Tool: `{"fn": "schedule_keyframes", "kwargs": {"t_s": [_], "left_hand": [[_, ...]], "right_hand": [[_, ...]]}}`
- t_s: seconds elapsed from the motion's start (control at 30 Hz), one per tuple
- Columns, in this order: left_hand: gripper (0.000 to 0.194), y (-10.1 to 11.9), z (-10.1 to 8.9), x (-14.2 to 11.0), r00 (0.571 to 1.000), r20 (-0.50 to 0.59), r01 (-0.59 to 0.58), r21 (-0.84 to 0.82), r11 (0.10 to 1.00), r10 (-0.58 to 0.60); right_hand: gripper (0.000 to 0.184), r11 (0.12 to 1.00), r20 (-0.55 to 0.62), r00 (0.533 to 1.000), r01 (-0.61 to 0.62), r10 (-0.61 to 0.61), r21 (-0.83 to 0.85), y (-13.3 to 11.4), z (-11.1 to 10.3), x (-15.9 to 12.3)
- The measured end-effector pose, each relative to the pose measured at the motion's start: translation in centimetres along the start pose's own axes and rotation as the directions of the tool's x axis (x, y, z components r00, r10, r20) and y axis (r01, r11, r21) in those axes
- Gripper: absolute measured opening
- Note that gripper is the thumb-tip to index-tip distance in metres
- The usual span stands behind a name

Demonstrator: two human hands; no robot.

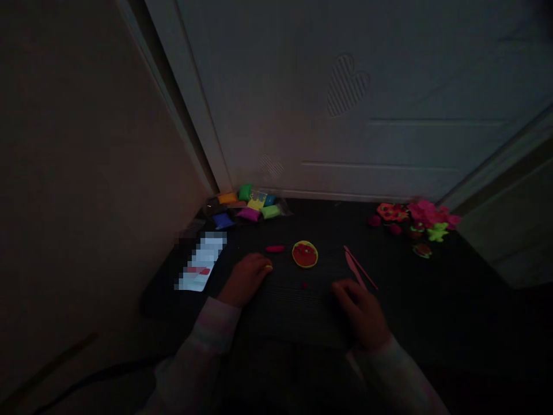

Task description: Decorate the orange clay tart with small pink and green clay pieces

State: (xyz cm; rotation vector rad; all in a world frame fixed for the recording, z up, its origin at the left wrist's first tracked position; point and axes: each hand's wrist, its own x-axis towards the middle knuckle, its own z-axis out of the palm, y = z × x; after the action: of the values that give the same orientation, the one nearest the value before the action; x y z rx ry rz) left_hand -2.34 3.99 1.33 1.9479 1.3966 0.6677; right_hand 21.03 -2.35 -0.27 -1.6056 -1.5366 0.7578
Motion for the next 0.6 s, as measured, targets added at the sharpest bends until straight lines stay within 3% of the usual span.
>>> {"fn": "schedule_keyframes", "kwargs": {"t_s": [0.13, 0.3, 0.6], "left_hand": [[0.018, 2.0, 1.2, -1.7, 0.996, 0.043, 0.082, -0.176, 0.981, -0.075], [0.018, 4.0, 3.4, -3.5, 0.973, 0.181, 0.201, -0.382, 0.902, -0.141], [0.019, 3.9, 4.3, -3.6, 0.939, 0.289, 0.325, -0.555, 0.766, -0.188]], "right_hand": [[0.023, 0.995, -0.014, 0.995, 0.103, -0.103, -0.007, -0.4, 0.3, -0.4], [0.02, 0.949, 0.082, 0.946, 0.313, -0.314, 0.022, -1.5, 1.6, -1.9], [0.02, 0.908, 0.091, 0.905, 0.418, -0.416, -0.007, -1.5, 2.5, -2.1]]}}
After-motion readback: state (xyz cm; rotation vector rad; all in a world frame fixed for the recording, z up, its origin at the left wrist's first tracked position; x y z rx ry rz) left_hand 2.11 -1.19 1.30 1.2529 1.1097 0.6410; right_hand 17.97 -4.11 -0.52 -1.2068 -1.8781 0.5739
